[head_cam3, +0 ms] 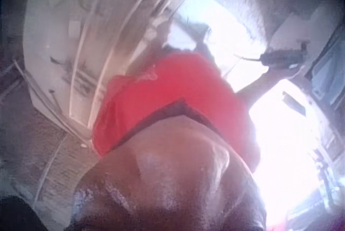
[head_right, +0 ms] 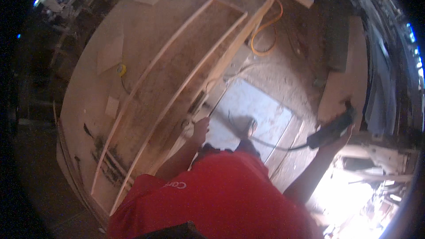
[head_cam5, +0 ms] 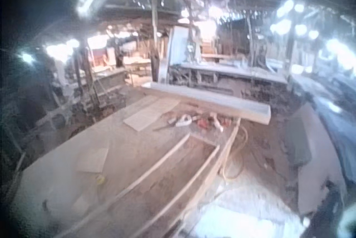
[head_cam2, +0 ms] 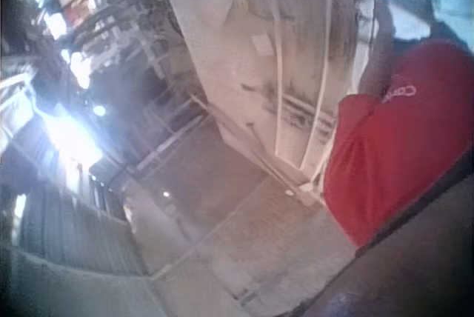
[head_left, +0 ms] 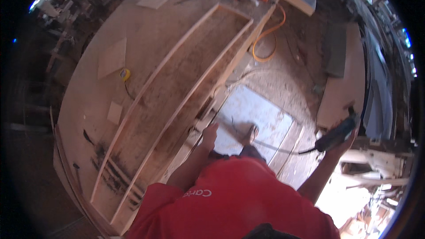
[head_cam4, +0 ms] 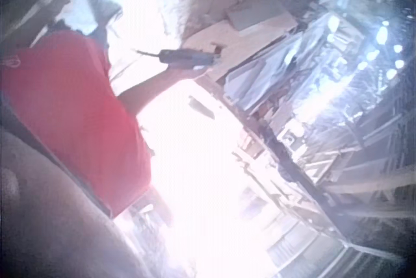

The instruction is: The person assembles a rectangular wooden frame on a workbench. They position thin wooden strips, apply glue, and secure the joints using a nail gun.

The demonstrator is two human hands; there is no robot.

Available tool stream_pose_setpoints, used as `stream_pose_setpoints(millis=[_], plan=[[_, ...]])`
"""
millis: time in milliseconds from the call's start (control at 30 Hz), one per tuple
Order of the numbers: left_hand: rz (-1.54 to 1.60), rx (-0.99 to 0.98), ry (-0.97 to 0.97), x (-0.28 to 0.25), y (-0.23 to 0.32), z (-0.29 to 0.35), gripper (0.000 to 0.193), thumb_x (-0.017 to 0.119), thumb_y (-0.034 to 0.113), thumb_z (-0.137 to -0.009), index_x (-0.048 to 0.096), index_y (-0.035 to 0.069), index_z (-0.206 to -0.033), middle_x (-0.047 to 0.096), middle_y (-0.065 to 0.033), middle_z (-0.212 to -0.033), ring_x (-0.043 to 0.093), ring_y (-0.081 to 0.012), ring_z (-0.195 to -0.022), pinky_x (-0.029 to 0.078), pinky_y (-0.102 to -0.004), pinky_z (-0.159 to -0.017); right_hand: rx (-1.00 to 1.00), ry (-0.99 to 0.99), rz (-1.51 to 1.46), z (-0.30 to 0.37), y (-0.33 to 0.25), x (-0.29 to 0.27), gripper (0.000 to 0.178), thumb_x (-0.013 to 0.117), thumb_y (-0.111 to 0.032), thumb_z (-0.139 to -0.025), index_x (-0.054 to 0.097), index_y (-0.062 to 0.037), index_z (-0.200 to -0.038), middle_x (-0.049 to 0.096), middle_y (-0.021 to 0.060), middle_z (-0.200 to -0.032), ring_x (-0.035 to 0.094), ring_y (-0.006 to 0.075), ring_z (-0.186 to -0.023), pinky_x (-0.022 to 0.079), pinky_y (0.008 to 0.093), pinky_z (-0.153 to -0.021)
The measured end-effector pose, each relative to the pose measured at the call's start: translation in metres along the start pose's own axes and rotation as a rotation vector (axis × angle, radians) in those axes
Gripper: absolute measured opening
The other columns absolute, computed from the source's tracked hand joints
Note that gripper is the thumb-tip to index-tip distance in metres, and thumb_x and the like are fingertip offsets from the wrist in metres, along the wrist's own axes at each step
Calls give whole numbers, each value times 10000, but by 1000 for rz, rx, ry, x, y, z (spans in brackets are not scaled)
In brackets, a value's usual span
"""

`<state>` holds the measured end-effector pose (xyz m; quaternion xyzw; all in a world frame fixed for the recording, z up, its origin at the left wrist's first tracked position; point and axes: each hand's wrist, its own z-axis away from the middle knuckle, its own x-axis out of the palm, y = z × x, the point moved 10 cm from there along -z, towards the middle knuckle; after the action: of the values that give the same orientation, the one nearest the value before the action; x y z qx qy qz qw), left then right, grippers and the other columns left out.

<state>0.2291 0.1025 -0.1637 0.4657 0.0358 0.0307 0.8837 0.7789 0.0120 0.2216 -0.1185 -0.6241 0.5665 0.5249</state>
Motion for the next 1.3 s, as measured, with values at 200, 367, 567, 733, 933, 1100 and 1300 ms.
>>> stream_pose_setpoints(millis=[200, 367, 567, 733, 933, 1100, 1300], plan=[[676, -305, 504, 36, 31, -26, 62, 681, 213, -981, 661, 155, -971, 649, 24, -813, 623, -113, -702, 497, -299, -600, 55, 68, -35, -92, -38, -44, 487, 680, -514, -933, 648, -114, -1210, 701, 61, -1003, 702, 199, -832, 614, 375, -726], [759, -217, 724, 7, 8, -31, 141, 706, 196, -995, 654, 81, -933, 671, -22, -778, 628, -128, -643, 486, -287, -557, 144, 124, 21, -158, -42, -63, 617, 671, -556, -904, 610, -84, -1297, 655, 71, -1155, 649, 215, -999, 566, 402, -832], [600, -127, 707, 17, 28, -32, 238, 698, 239, -1015, 643, 46, -889, 667, -41, -746, 617, -130, -632, 461, -285, -554, 152, -2, 62, -195, -43, -58, 574, 669, -612, -895, 661, -116, -1183, 678, 34, -1000, 646, 153, -877, 538, 349, -775], [641, -134, 647, 21, 17, -29, 241, 698, 263, -1017, 664, 72, -872, 678, -49, -758, 638, -129, -664, 464, -291, -571, 117, 113, 45, -191, -38, -47, 488, 666, -574, -920, 671, -130, -1123, 686, 23, -879, 668, 170, -768, 566, 343, -710], [798, 14, 734, 27, -2, -47, 104, 690, 80, -995, 737, -13, -1003, 711, -70, -777, 641, -152, -679, 526, -300, -688, 63, -6, 138, -171, -39, 13, 473, 641, -585, -936, 661, -125, -1043, 687, 41, -777, 669, 192, -635, 575, 342, -596], [550, 29, 673, 16, 13, -36, 115, 681, 53, -982, 726, -52, -972, 715, -83, -781, 637, -167, -663, 527, -302, -685, 96, -112, 198, -159, -24, 63, 472, 611, -584, -956, 652, -114, -987, 682, 62, -735, 664, 194, -576, 569, 331, -525], [770, 135, 776, 24, -7, -52, 47, 649, -2, -973, 672, -6, -1013, 697, -78, -763, 651, -166, -671, 548, -334, -624, 117, -183, 200, -149, -7, 102, 473, 595, -577, -971, 669, -110, -985, 691, 55, -738, 669, 189, -570, 575, 331, -514]])
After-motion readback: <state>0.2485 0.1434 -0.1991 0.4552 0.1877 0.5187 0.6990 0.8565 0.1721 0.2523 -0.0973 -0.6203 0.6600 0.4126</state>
